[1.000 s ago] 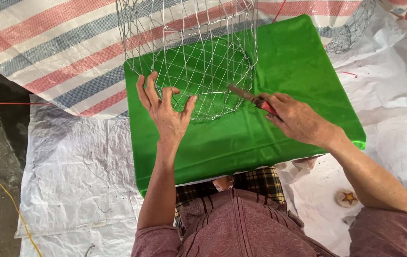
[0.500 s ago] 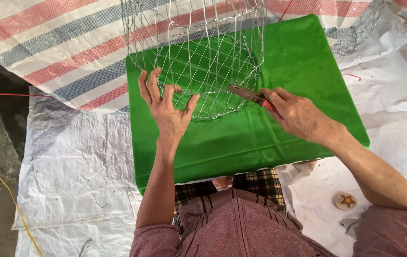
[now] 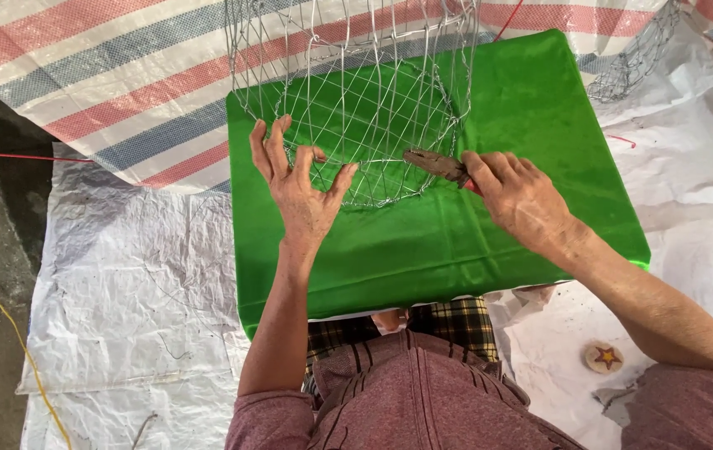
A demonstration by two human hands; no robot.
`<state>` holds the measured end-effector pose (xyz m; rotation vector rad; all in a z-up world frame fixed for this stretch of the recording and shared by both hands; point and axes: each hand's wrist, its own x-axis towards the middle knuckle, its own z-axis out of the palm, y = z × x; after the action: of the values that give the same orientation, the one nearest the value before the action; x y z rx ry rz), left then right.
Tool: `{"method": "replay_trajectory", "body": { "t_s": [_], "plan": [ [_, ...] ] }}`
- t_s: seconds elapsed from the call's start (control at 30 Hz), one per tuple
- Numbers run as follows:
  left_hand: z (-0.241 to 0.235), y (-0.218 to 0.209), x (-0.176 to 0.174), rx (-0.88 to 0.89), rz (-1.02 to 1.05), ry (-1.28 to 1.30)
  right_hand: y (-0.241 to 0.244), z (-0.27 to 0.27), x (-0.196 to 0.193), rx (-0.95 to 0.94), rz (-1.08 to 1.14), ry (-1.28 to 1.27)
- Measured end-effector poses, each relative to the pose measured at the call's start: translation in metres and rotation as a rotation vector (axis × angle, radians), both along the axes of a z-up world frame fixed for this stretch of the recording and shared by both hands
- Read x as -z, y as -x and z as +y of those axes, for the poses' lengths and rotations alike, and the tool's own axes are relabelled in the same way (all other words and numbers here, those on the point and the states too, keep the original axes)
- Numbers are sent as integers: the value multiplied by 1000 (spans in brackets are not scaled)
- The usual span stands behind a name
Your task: Using pliers to cut and bend wire mesh to create a specific shape.
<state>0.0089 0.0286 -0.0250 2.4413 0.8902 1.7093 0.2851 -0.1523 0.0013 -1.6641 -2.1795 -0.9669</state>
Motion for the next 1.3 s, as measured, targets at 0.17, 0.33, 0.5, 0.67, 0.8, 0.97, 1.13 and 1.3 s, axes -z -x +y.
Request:
{"method": "replay_trajectory", "body": {
  "t_s": [0.17,0.33,0.5,0.67,0.8,0.97,1.13,1.3],
  "plan": [
    [-1,0,-2,1,-7,-2,0,1,4,19,-31,-34],
    [1,-2,3,-27,12,-15,12,-6,15,92,331,224],
    [-4,-2,-3,-30,18,29,39,-23,-28,-4,923,641],
    [-2,-2,0,-40,33,29,19,-41,13,-22,1303,831],
    [-3,-3,1,-55,40,33,33,-53,23,-104,1833,823],
    [-4,-5,3,-56,20,51,75,-41,1,-485,2222,751],
    [-5,-3,0,-72,33,39,94,-22,-3,-762,2299,764],
    [-2,-5,2,-96,35,15,109,-13,-6,-883,2429,713]
  ]
}}
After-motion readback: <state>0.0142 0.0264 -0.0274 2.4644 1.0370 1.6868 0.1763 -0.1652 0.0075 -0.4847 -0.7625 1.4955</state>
